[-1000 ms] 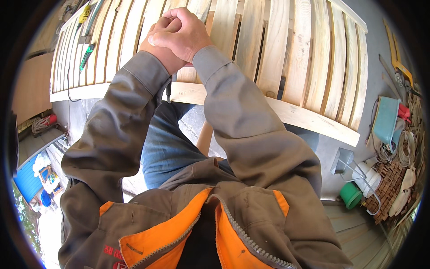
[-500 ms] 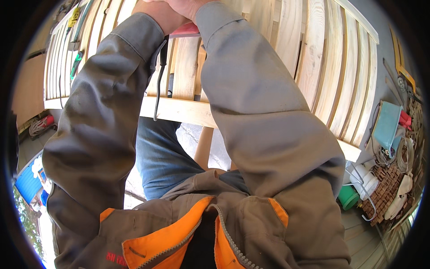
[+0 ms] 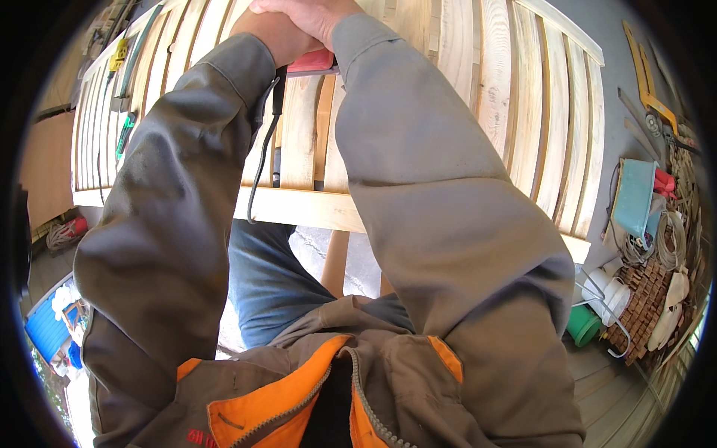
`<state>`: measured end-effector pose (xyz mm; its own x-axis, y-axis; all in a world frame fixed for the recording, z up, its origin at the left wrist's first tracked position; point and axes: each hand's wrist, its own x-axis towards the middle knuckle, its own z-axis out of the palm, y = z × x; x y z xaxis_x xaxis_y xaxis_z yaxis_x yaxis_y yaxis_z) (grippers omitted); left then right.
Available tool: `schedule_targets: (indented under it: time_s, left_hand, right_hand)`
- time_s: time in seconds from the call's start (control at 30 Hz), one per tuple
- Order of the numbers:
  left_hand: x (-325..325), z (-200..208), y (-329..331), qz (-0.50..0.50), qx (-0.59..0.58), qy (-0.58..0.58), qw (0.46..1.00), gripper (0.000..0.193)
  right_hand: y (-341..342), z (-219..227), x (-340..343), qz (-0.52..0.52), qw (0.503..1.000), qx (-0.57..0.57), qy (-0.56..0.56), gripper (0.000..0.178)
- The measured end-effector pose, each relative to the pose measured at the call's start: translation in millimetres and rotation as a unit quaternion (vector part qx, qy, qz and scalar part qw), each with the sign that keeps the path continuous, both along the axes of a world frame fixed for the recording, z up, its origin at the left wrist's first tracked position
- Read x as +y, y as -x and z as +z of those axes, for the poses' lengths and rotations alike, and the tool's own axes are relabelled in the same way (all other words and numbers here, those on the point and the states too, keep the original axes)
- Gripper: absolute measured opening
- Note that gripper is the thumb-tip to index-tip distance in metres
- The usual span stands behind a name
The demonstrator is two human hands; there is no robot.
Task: The person uses a red electric sander to smooth the surface of a wooden slatted structure. They move the sander back and forth across the slats, occasionally adjusting their grip and position to reach different areas.
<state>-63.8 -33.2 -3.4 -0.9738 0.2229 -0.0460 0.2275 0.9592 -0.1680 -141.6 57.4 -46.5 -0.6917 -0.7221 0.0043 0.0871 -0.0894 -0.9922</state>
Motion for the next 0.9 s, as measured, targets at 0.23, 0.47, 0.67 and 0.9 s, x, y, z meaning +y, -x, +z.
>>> schedule_targets:
  time_s: [0.23, 0.47, 0.67, 0.9]
  left_hand:
    - [1.1, -52.0, -55.4, 0.136, 0.078, -0.095, 0.983, 0.040]
    - [40.1, -35.8, -114.4, 0.202, 0.016, -0.155, 0.967, 0.066]
    - [59.5, -18.7, -155.0, 0.190, 0.008, -0.190, 0.963, 0.064]
    - [63.4, -26.5, -170.3, 0.225, -0.002, -0.224, 0.948, 0.077]
  right_hand:
    - [-64.8, -10.1, 14.9, -0.035, 0.995, 0.035, -0.082, 0.079]
    - [-120.5, 0.0, 51.0, 0.015, 0.997, 0.008, -0.075, 0.073]
    - [-157.5, 5.0, 67.9, 0.005, 0.997, 0.015, -0.069, 0.073]
    - [-170.5, -11.1, 70.6, -0.009, 0.999, 0.036, -0.040, 0.072]
